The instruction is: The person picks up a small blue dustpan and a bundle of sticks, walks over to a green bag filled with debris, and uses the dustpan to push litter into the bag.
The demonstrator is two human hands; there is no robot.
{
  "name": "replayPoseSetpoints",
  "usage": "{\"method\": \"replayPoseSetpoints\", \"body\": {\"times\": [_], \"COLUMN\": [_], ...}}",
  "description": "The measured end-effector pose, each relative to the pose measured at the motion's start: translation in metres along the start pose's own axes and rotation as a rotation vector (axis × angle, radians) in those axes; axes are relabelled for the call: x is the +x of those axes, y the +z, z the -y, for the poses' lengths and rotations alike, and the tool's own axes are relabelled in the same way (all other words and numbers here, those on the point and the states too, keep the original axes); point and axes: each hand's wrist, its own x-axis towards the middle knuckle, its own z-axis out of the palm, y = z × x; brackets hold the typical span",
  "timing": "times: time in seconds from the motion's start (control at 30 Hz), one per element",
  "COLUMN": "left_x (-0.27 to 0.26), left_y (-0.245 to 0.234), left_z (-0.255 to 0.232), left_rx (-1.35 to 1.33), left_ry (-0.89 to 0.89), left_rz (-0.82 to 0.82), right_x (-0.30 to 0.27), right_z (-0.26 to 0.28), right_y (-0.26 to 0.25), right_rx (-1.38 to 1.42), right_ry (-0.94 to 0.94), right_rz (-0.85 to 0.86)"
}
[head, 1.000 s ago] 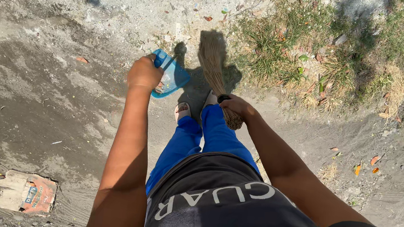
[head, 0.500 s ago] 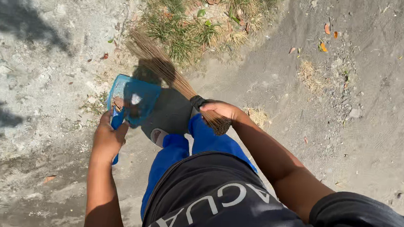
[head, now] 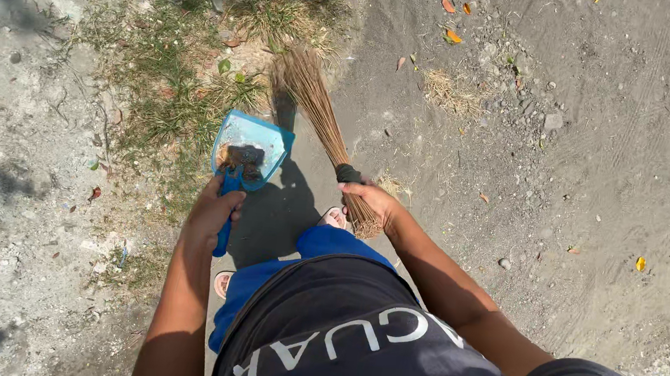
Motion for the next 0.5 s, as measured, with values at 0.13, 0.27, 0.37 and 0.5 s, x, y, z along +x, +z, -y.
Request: {"method": "replayPoseSetpoints", "body": {"times": [0.13,0.27,0.37,0.5], "left_x": [0.056,0.105,0.145,0.216], "left_y": [0.088,0.17,0.222,0.289], "left_z": [-0.041,-0.088,-0.12,-0.154], "left_rx": [0.013,0.153,0.38,0.354], "left_ry": [0.019,0.092,0.192,0.232], "left_rz": [-0.001,0.041,0.054,0.081], "right_x": [0.001,-0.001,0.021,0.054], "right_z": [0.02,0.045,0.065,0.099], "right_y": [-0.115,-0.208,-0.25,-0.313], "right_rx": [0.378,0.37,0.12,0.111], "right_ry": [-0.053,0.037,-0.1,-0.09], "right_rz": [0.106,0.038,-0.403,-0.488]}}
